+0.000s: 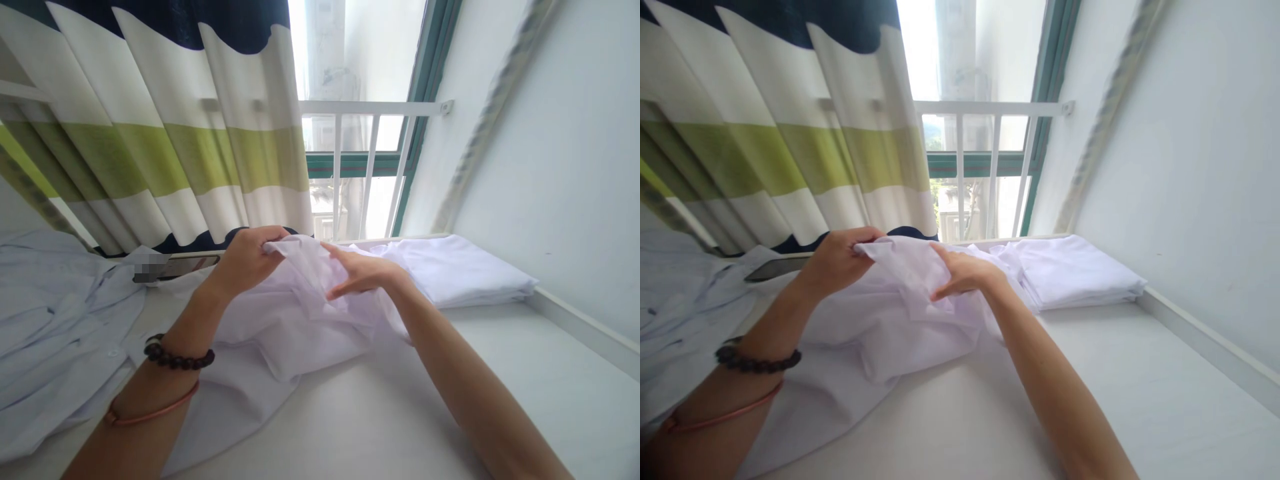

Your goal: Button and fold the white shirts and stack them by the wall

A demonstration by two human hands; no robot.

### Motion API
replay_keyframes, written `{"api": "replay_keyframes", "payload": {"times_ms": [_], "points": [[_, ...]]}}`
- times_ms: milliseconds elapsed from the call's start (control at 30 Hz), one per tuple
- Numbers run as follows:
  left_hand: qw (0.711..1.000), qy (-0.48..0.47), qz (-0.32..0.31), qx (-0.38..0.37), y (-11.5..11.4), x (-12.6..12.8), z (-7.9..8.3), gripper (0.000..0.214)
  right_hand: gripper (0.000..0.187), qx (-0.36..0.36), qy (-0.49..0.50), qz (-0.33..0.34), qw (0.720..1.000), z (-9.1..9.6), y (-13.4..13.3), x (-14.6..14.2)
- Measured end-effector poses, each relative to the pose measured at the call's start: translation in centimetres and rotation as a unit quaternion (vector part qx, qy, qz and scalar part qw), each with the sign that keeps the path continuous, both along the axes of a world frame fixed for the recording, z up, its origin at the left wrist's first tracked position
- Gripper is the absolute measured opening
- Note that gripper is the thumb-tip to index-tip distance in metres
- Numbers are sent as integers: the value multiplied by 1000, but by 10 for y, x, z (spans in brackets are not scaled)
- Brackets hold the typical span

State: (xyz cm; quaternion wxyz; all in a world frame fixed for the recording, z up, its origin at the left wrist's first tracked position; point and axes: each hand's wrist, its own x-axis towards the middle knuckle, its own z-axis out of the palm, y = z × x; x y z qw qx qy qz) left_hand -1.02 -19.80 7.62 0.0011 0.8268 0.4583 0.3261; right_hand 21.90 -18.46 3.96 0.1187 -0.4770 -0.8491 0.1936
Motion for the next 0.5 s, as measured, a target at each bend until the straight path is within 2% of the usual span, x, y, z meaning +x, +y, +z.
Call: {"api": "replay_keyframes", "payload": {"times_ms": [100, 133, 200, 233, 267, 300, 333, 400, 433, 467, 500], "points": [[999, 14, 7, 46, 15, -21, -5, 34, 44, -61, -89, -4, 994, -20, 18, 1], [998, 30, 21, 47, 21, -29, -7, 36, 27, -68, -91, -12, 993, -24, 22, 7], [996, 68, 63, -16, 31, -46, -10, 45, 14, -31, -14, -32, 999, -23, 28, 23], [991, 82, 79, -68, 33, -52, -11, 50, 14, 7, 59, -57, 997, -20, 30, 32], [985, 89, 85, -121, 33, -56, -11, 55, 15, 57, 147, -96, 983, -15, 31, 41], [979, 90, 81, -165, 31, -58, -10, 61, 18, 108, 247, -143, 952, -9, 31, 49], [975, 87, 71, -193, 28, -58, -9, 66, 20, 149, 347, -188, 906, -3, 31, 56], [972, 86, 39, -217, 21, -54, -6, 79, 22, 185, 512, -258, 798, 7, 32, 65], [970, 91, 28, -224, 18, -52, -5, 86, 22, 191, 569, -282, 749, 10, 33, 69], [966, 100, 26, -236, 16, -50, -6, 93, 20, 194, 608, -298, 710, 11, 33, 72], [961, 109, 37, -250, 17, -48, -7, 97, 18, 198, 631, -308, 683, 12, 33, 77]]}}
